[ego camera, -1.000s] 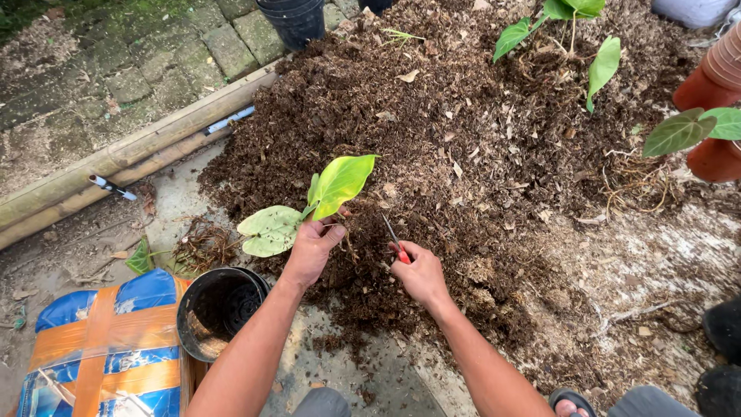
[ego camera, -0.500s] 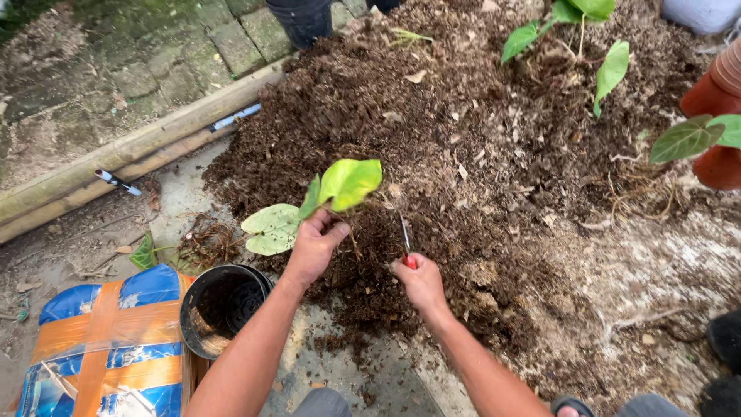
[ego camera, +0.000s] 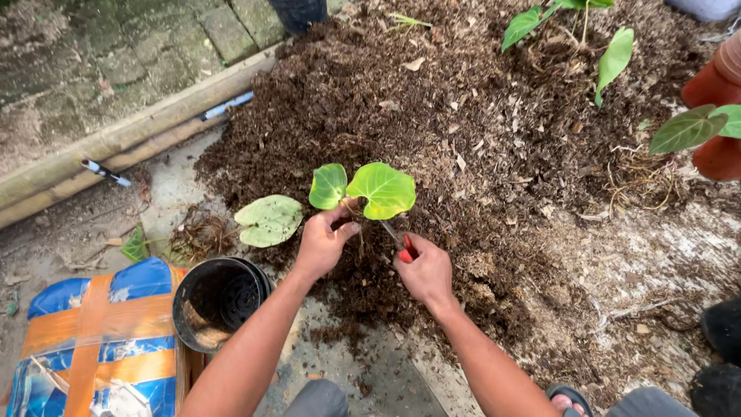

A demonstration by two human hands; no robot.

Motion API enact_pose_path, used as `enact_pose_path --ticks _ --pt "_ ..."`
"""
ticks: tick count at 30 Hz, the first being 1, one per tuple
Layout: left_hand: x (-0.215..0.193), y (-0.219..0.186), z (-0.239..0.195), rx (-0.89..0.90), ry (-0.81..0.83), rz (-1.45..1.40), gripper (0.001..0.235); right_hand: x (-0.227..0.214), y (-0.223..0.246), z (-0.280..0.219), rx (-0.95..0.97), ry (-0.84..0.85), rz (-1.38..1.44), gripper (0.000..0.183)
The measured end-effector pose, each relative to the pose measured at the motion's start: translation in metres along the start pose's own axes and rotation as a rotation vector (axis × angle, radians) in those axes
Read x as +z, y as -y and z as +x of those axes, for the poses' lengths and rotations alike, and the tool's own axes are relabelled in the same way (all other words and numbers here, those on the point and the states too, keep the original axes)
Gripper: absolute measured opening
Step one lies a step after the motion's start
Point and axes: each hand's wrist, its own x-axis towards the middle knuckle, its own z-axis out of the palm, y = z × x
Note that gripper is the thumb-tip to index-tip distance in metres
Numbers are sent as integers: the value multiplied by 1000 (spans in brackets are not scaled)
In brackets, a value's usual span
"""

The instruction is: The person takes plants out of small plastic pots, removes excess soil and loose roots by hand and using shears, and then places them into new pots while adding fresh soil from a large pile.

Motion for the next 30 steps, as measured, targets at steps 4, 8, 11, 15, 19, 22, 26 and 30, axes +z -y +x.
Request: enact_pose_path --ticks 4,8,11,15,19,22,26,30 --pt "-3 1 3 -69 37 121 64 -1 -7 5 -57 27 -61 41" --pt "1 -4 2 -101 48 -10 61 -4 -7 6 -36 51 -88 44" --pt "3 -5 5 -112 47 -52 62 -3 -8 5 -46 65 -80 43" --pt "3 -7 4 -145 73 39 58 1 -10 5 -51 67 -95 42" --pt "0 -11 1 -120 107 52 58 3 -17 7 -71 81 -152 42" --pt "-4 -16 -1 -213 129 224 57 11 -25 9 -83 81 -107 35" --pt "-5 -24 0 -141 52 243 47 31 -35 -2 103 202 93 21" --pt "-15 -43 1 -166 -68 468 39 43 -32 -25 -79 146 298 32"
